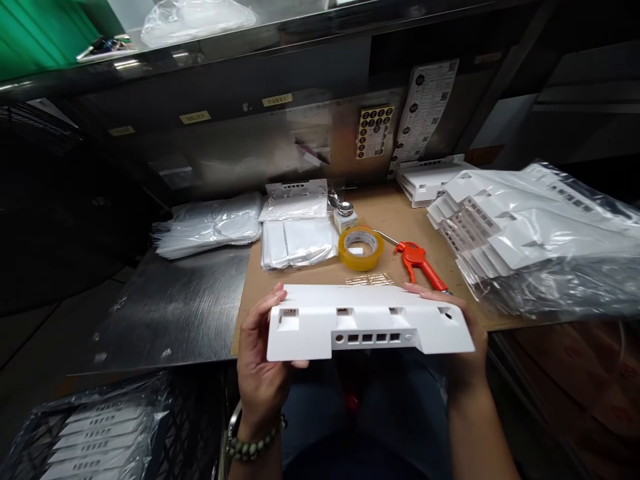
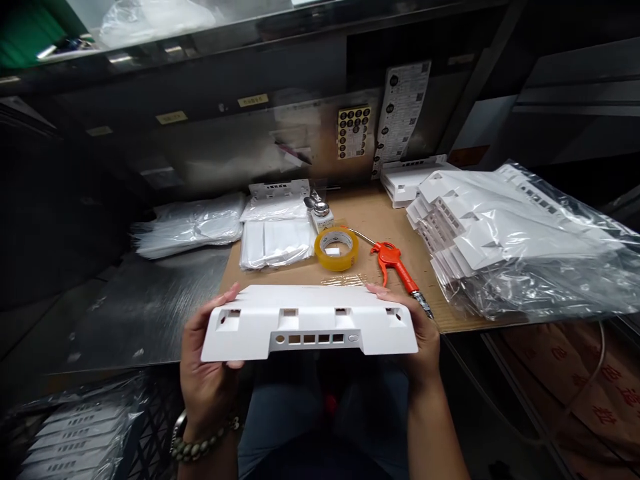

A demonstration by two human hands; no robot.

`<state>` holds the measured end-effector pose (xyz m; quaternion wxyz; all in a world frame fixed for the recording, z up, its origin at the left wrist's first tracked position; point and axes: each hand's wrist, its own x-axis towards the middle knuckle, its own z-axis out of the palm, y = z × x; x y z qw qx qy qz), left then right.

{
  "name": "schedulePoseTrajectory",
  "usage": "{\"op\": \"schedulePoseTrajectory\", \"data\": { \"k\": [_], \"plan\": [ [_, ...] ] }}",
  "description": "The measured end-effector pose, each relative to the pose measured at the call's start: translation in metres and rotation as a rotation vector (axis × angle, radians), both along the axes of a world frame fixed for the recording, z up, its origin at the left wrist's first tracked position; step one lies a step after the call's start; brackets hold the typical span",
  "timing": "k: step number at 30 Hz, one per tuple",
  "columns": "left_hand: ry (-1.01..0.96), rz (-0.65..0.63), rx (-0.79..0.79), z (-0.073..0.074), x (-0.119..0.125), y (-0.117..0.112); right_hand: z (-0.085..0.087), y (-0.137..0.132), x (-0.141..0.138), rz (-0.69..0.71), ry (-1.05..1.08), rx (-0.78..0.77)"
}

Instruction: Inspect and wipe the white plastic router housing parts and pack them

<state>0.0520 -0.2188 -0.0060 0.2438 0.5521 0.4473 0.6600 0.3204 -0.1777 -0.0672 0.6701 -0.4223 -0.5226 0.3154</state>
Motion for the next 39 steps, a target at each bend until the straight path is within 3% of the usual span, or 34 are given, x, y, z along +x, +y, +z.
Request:
{"op": "schedulePoseTrajectory", "data": {
  "k": [2,4,7,9,11,13,16,19,21,28,34,39],
  "plan": [
    [-0.122,-0.021,0.006,-0.002,0.002,0.001,-0.001,-0.002,0.000,-0.025,-0.010,0.043],
    [-0.394,-0.078,-0.031,-0.002,0.005,0.004,-0.002,-0.005,0.000,-0.056,-0.008,0.138],
    [-0.794,-0.350,-0.317,0.000,0.003,0.008,-0.001,-0.009,-0.001,-0.086,-0.040,0.263],
    [-0.875,-0.571,-0.497,-0.001,0.000,0.009,0.001,-0.009,-0.002,-0.088,-0.118,0.305],
    [-0.894,-0.651,-0.514,-0.004,-0.004,0.009,0.004,-0.006,-0.003,-0.096,-0.170,0.311],
    [-0.886,-0.591,-0.452,-0.009,-0.007,0.007,0.005,-0.001,-0.002,-0.101,-0.135,0.258],
    [-0.859,-0.399,-0.390,-0.016,-0.009,0.001,0.001,0.002,0.003,-0.066,-0.034,0.001],
    [-0.860,-0.272,-0.401,-0.021,-0.012,-0.005,-0.005,-0.004,0.009,0.095,0.054,-0.256],
    [-0.879,-0.254,-0.425,-0.024,-0.014,-0.008,-0.008,-0.010,0.010,0.216,0.132,-0.318],
    [-0.890,-0.335,-0.437,-0.045,-0.029,-0.011,-0.009,-0.016,0.009,0.265,0.117,-0.311],
    [-0.852,-0.371,-0.425,-0.052,-0.035,-0.006,-0.014,-0.019,0.014,0.272,0.083,-0.305],
    [-0.834,-0.252,-0.465,-0.058,-0.036,-0.003,-0.004,-0.020,0.010,0.276,0.011,-0.264]
  ]
}}
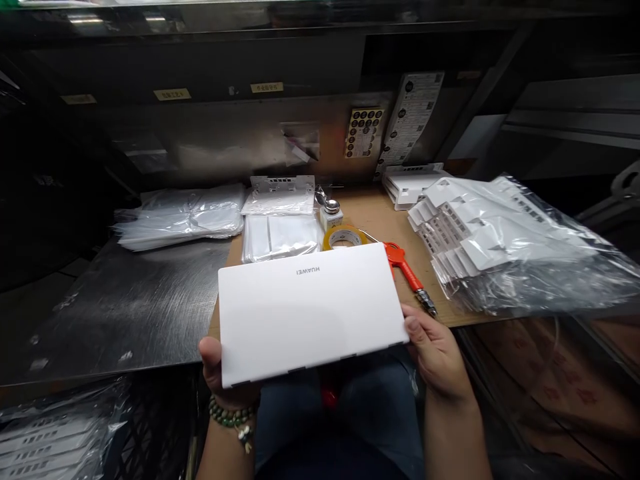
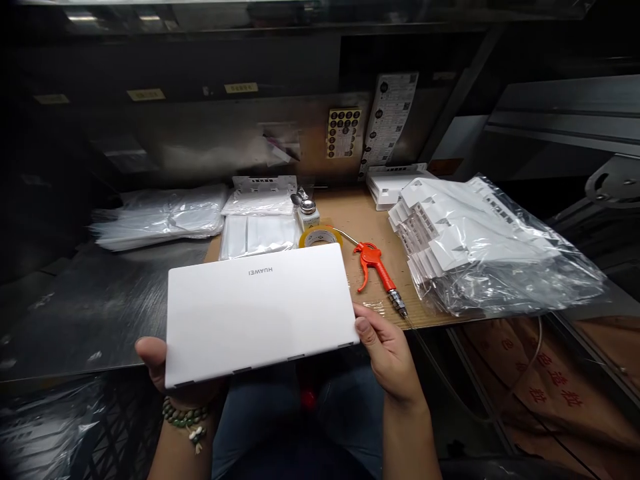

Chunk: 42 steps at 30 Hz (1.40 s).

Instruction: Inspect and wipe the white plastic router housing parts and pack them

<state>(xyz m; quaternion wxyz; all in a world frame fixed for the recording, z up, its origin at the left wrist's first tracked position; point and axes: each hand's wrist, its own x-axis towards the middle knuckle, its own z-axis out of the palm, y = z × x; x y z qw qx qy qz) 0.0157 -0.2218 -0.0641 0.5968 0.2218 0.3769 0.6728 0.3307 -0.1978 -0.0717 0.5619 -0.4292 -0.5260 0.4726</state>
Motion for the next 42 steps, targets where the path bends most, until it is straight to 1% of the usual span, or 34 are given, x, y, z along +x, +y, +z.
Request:
{"op": "schedulePoseTrajectory", "data": {
  "k": [2,5,7,9,10,11,14,15,16,17,20,21,24,26,28,29,30,31,34,37,39,42],
  "plan": [
    [0.015,0.020,-0.015,0.001,0.000,0.001,0.009,0.000,-0.003,0.003,-0.023,0.014],
    [0.027,0.005,-0.019,0.005,0.000,0.003,0.022,0.000,-0.008,0.006,-0.036,0.031],
    [0.006,0.004,-0.025,0.008,0.001,0.006,0.027,0.001,-0.009,0.015,-0.029,0.036],
    [-0.048,0.005,0.015,0.010,0.002,0.009,0.029,0.001,-0.009,0.030,-0.010,0.027],
    [-0.097,-0.016,0.062,0.010,0.002,0.010,0.030,0.001,-0.009,0.038,-0.003,0.015],
    [-0.164,-0.066,0.122,0.010,0.003,0.011,0.030,0.000,-0.009,0.043,0.003,-0.001],
    [-0.400,-0.265,0.296,0.009,0.007,0.012,0.029,-0.001,-0.008,0.045,0.018,-0.047],
    [-0.440,-0.296,0.315,0.008,0.007,0.011,0.029,-0.001,-0.008,0.043,0.025,-0.055],
    [-0.441,-0.290,0.308,0.008,0.007,0.011,0.029,-0.001,-0.007,0.043,0.032,-0.058],
    [-0.401,-0.253,0.277,0.008,0.007,0.011,0.029,-0.001,-0.007,0.044,0.037,-0.060],
    [-0.120,-0.085,0.141,0.012,-0.001,0.012,0.027,-0.002,-0.004,0.059,0.017,-0.054],
    [-0.026,-0.040,0.111,0.016,-0.004,0.014,0.027,-0.002,-0.002,0.067,-0.007,-0.047],
    [0.249,0.034,-0.005,0.033,-0.010,0.017,0.024,-0.002,0.002,0.091,-0.114,-0.016],
    [0.385,0.131,-0.060,0.043,-0.009,0.017,0.022,0.000,0.004,0.082,-0.178,0.015],
    [0.442,0.250,-0.021,0.048,-0.006,0.013,0.022,0.002,0.004,0.063,-0.232,0.070],
    [0.451,0.293,0.030,0.049,-0.004,0.011,0.022,0.003,0.003,0.052,-0.254,0.098],
    [0.464,0.306,0.087,0.048,-0.003,0.008,0.023,0.003,0.002,0.038,-0.263,0.119],
    [0.486,0.296,0.147,0.047,-0.003,0.005,0.023,0.004,0.000,0.022,-0.256,0.132],
    [0.595,0.188,0.342,0.044,-0.004,0.000,0.024,0.003,-0.004,-0.033,-0.150,0.136],
    [0.730,0.098,0.504,0.043,-0.005,0.001,0.024,0.002,-0.007,-0.057,-0.084,0.158],
    [0.770,0.048,0.562,0.042,-0.004,0.003,0.023,0.001,-0.008,-0.071,-0.085,0.168],
    [0.790,0.005,0.596,0.041,-0.001,0.006,0.019,0.001,-0.008,-0.104,-0.090,0.177]
  ]
}}
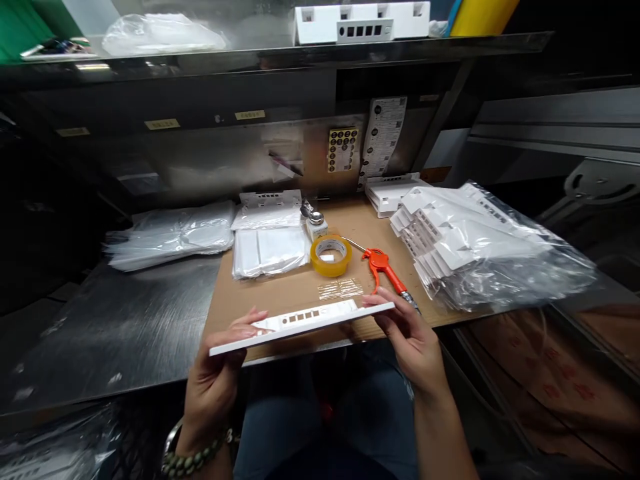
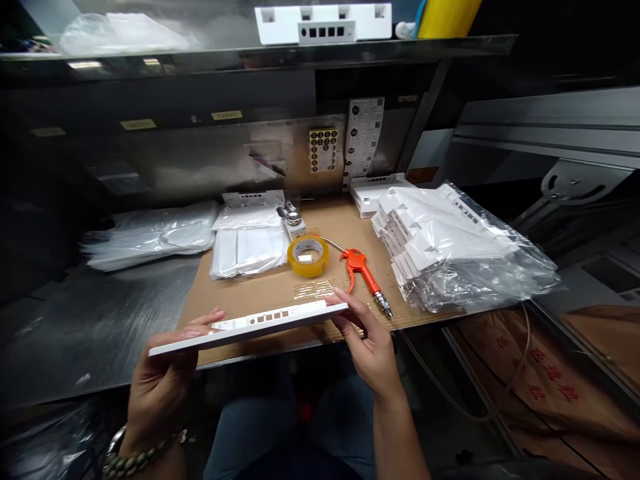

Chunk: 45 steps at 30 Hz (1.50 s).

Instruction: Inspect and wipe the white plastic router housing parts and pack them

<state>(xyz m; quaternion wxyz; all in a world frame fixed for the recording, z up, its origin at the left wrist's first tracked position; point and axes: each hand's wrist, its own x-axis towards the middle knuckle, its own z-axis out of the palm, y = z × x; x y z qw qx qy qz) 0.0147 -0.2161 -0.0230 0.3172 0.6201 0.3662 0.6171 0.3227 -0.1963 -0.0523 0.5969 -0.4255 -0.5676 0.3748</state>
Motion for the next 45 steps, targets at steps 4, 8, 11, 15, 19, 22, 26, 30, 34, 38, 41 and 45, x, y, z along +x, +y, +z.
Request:
{"op": "schedulePoseTrajectory", "data": {
  "k": [4,8,11,15,19,22,26,30,34,38,41,45],
  "plan": [
    [0.027,-0.035,0.042,0.003,0.004,0.001,-0.005,0.000,0.002,-0.050,-0.019,0.027],
    [0.035,-0.054,0.044,0.006,0.007,0.001,-0.009,0.000,0.003,-0.082,-0.033,0.044],
    [0.022,-0.067,0.049,0.006,0.007,0.001,-0.011,0.002,0.004,-0.090,-0.029,0.071],
    [0.024,-0.064,0.057,0.006,0.005,0.001,-0.011,0.003,0.002,-0.100,-0.037,0.087],
    [0.023,-0.053,0.057,0.004,0.003,0.000,-0.010,0.001,-0.002,-0.089,-0.028,0.052],
    [0.010,-0.031,0.054,0.002,0.001,0.000,-0.009,0.003,-0.002,-0.075,-0.020,0.038],
    [-0.078,0.092,0.083,-0.002,-0.012,-0.003,0.003,0.038,0.003,0.046,-0.164,0.001],
    [-0.200,0.455,0.102,-0.011,-0.032,-0.011,0.034,0.114,-0.006,-0.037,-0.743,0.006],
    [-0.213,0.730,0.078,-0.018,-0.048,-0.019,0.052,0.185,-0.039,0.061,-1.104,-0.064],
    [-0.213,0.850,0.033,-0.023,-0.061,-0.028,0.051,0.215,-0.066,0.198,-1.330,-0.084],
    [-0.181,0.904,0.024,-0.023,-0.069,-0.032,0.059,0.218,-0.067,0.248,-1.400,-0.045],
    [-0.114,0.874,0.089,-0.019,-0.071,-0.029,0.084,0.226,-0.056,0.207,-1.366,0.049]
  ]
}}
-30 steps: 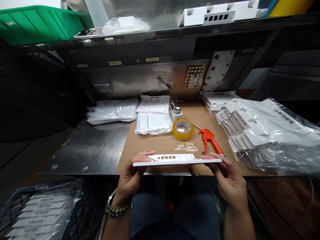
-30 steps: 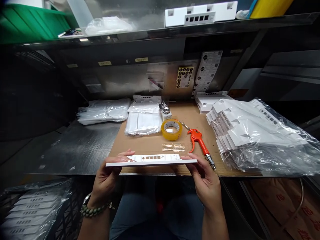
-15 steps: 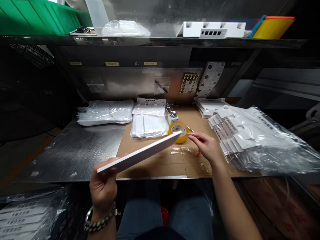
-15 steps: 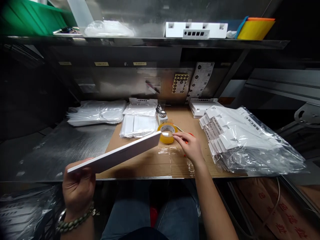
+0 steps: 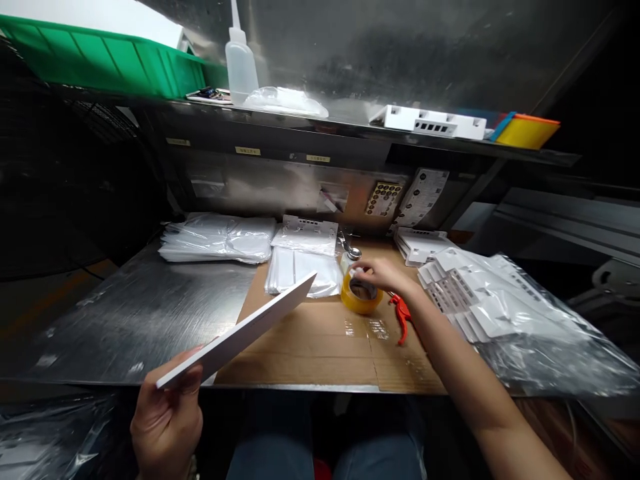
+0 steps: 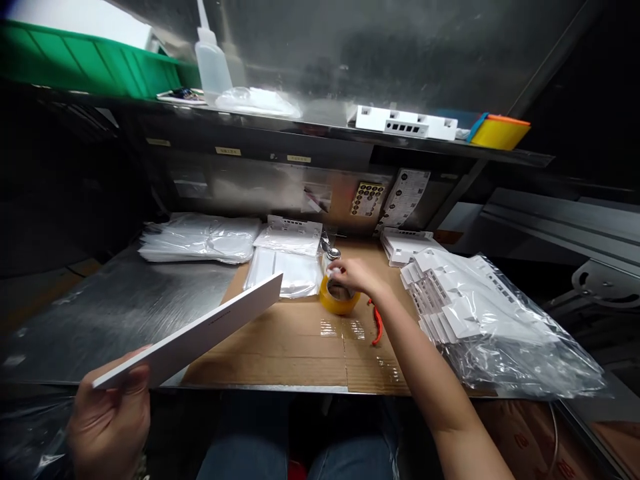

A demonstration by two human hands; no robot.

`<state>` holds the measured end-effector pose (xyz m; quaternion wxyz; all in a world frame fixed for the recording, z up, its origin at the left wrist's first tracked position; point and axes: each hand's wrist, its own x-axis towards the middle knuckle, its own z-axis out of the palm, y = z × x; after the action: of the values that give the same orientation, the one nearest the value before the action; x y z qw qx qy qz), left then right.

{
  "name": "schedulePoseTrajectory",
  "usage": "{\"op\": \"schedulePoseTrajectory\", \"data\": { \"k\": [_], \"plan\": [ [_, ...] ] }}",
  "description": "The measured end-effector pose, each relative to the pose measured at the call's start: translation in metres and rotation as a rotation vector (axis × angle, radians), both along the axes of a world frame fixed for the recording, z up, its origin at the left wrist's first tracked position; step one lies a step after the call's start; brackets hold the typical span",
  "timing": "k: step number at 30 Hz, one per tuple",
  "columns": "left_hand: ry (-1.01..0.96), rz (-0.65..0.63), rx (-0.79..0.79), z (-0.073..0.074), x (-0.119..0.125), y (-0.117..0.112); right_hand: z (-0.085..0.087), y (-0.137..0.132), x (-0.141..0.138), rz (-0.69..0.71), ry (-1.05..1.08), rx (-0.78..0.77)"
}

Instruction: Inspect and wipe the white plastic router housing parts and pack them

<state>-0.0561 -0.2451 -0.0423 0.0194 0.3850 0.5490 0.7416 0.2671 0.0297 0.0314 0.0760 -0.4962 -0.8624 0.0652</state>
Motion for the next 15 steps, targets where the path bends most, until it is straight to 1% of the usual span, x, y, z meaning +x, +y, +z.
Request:
{"op": "schedulePoseTrajectory", "data": {
  "k": [2,4,6,9,15],
  "plan": [
    [0.059,-0.070,0.032,0.001,0.004,0.004,0.009,0.010,0.001,-0.053,0.029,0.082],
    [0.096,-0.157,0.053,0.000,0.009,0.006,0.014,0.021,-0.001,-0.124,0.041,0.152],
    [0.116,-0.241,0.060,-0.002,0.015,0.007,0.014,0.030,-0.006,-0.171,0.035,0.185],
    [0.142,-0.341,0.069,-0.004,0.021,0.007,0.014,0.037,-0.014,-0.174,0.016,0.188],
    [0.227,-0.383,0.119,0.001,0.032,0.011,0.016,0.038,-0.022,-0.163,0.032,0.182]
  ]
}}
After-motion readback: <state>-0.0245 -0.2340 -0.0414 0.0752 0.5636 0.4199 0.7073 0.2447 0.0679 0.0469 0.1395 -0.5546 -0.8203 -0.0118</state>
